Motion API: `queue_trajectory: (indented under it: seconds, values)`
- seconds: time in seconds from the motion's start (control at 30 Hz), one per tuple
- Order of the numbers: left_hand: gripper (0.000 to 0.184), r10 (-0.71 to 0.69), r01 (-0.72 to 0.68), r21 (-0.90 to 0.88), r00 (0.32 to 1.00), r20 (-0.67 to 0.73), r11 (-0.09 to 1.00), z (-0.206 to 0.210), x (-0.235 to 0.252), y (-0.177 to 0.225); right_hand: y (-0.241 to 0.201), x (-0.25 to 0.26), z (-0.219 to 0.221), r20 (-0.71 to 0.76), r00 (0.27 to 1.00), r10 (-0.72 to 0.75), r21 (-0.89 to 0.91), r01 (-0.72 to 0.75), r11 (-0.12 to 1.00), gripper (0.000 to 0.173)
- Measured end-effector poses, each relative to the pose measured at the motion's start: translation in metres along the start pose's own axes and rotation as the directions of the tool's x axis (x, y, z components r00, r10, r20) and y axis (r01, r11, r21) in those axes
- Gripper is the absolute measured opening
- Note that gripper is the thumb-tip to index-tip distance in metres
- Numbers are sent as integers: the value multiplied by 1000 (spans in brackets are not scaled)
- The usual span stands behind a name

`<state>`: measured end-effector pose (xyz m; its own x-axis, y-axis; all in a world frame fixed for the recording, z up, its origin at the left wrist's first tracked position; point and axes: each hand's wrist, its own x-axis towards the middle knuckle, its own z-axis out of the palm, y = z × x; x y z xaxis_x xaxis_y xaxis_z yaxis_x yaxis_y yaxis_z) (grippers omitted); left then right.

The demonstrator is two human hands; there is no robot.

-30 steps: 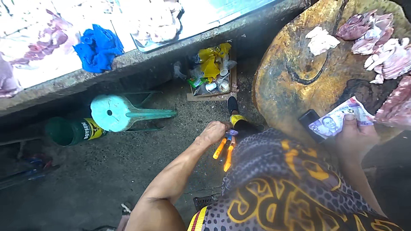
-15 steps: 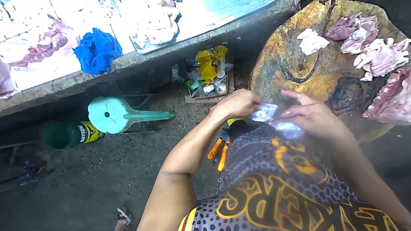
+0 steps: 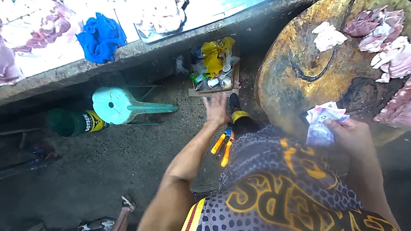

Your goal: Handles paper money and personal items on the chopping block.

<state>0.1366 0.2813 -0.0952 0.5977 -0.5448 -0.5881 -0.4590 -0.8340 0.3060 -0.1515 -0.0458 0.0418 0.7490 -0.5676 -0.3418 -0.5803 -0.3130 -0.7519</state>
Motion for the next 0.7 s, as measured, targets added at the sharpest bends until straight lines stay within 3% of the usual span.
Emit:
queue_trajectory:
  seconds: [0.03, 0.13, 0.17, 0.23, 0.27, 0.3, 0.33, 0.4, 0.47, 0.57, 0.7]
  values:
    - [106, -93, 89, -32, 983, -158, 996, -12, 4, -13, 0, -2, 1, -20, 1000, 12, 2, -12, 1000, 31]
    - [104, -308, 231, -274, 908, -283, 934, -49, -4, -26, -6, -8, 7, -101, 993, 62, 128, -49, 991, 24]
    - [93, -314, 207, -324, 892, -324, 923, -57, -8, -24, -9, -6, 12, -112, 991, 73, 216, -47, 975, 20]
    - [54, -239, 109, -347, 903, -357, 931, -70, -11, -7, -14, -2, 16, -114, 991, 74, 380, -25, 925, 14]
    - [36, -198, 89, -337, 932, -304, 937, -76, -13, 7, -14, 0, 17, -127, 988, 89, 439, -25, 898, 13]
    - [35, -185, 118, -333, 967, -175, 935, -79, -19, 18, -14, 0, 18, -141, 984, 108, 477, -28, 879, 12]
    - [48, -181, 176, -340, 983, 16, 924, -79, -25, 25, -14, 0, 17, -150, 982, 114, 495, -25, 869, 12]
    - [63, -144, 275, -342, 921, 361, 898, -55, -23, 24, -12, 1, 13, -172, 980, 105, 512, -2, 859, 12]
    - [67, -58, 254, -319, 855, 515, 913, -15, -14, 8, -9, -1, 13, -190, 975, 117, 530, 1, 848, 10]
    - [64, 65, 189, -389, 830, 554, 902, 21, -6, -2, 1, -8, 13, -182, 970, 161, 531, -41, 847, 9]
    - [55, -94, 225, -439, 949, 300, 870, 22, -6, 7, 9, -16, 17, -167, 965, 203, 523, -88, 848, 10]
